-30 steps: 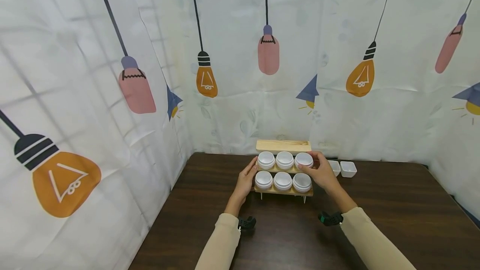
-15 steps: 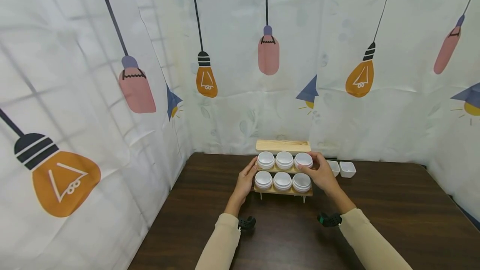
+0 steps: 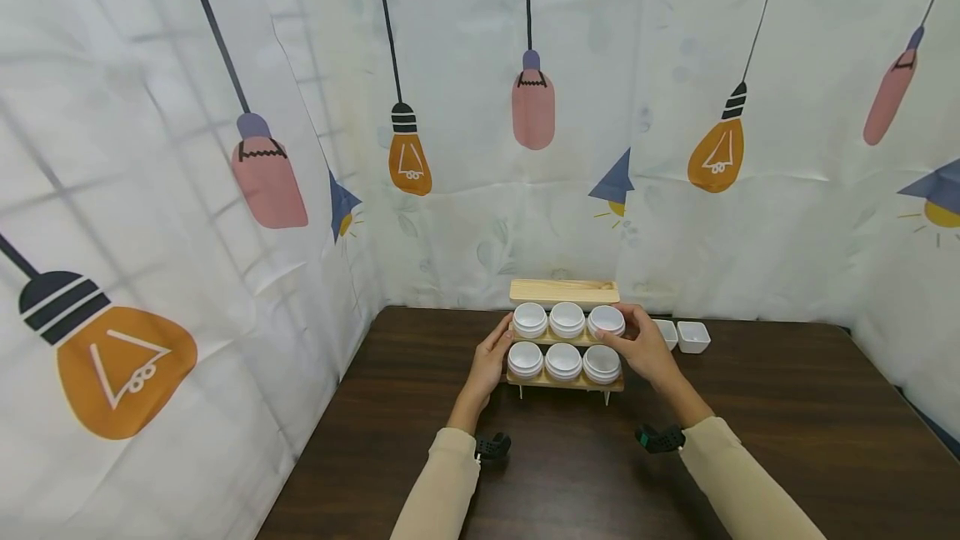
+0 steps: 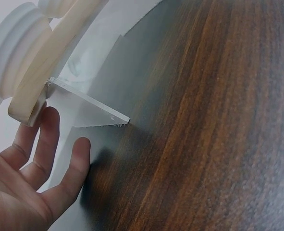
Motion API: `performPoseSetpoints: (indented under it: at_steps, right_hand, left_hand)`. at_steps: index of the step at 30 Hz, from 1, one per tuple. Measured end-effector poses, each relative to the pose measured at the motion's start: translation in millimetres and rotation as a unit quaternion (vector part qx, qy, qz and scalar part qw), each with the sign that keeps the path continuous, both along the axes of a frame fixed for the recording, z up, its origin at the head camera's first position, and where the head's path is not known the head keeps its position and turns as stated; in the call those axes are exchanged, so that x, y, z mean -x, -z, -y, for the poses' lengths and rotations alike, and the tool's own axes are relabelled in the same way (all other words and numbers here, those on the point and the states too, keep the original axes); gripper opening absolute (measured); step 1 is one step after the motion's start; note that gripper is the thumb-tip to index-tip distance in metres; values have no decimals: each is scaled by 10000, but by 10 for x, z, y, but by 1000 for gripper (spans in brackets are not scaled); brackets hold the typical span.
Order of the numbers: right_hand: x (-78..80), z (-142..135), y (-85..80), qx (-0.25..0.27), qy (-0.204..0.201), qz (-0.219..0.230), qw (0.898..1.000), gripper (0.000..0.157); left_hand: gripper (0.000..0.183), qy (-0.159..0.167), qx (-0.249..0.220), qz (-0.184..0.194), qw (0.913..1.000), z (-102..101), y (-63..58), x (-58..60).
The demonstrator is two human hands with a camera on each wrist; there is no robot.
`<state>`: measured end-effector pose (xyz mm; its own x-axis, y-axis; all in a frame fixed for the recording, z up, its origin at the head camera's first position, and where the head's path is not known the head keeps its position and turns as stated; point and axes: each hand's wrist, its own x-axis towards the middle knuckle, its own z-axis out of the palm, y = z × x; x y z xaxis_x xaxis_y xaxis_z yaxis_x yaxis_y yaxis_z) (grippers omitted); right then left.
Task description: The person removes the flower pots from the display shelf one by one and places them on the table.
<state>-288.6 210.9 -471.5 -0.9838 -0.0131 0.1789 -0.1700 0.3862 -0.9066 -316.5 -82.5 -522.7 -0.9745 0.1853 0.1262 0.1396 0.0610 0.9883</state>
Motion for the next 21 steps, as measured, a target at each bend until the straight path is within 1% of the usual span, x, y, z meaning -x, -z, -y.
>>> performPoseSetpoints:
  at_steps: [2,5,7,10,15,18,21]
  right_hand:
    - [-28,0,-31,37,-32,-17,10000,63]
    - [-121,27,-149,62,-69,-59,9999,62]
    - [-188,53,-233,51,-77,-70,9999,61]
    - [-253,75,-309,21,-54,-63,10000,61]
    - [-275,66,-321,36,-32,-67,10000,62]
    - [-284,53,-308,48,-10,-67,10000,61]
    - [-305,58,-308,23,-7,-79,10000,59]
  left_hand:
    - [49,60,-60,45,10000,1,-46,-20]
    - [49,80,-34,108,9999,4,-120,-56]
    - [48,50,-35,136,9999,5,-138,-67]
    - [47,-48,-4,118,9999,-1,-94,-52]
    - [49,-109,8,58,9999,-9,11,10]
    - [50,-80,-8,21,10000,-7,30,21]
    - [50,-28,-2,17,10000,3,14,28]
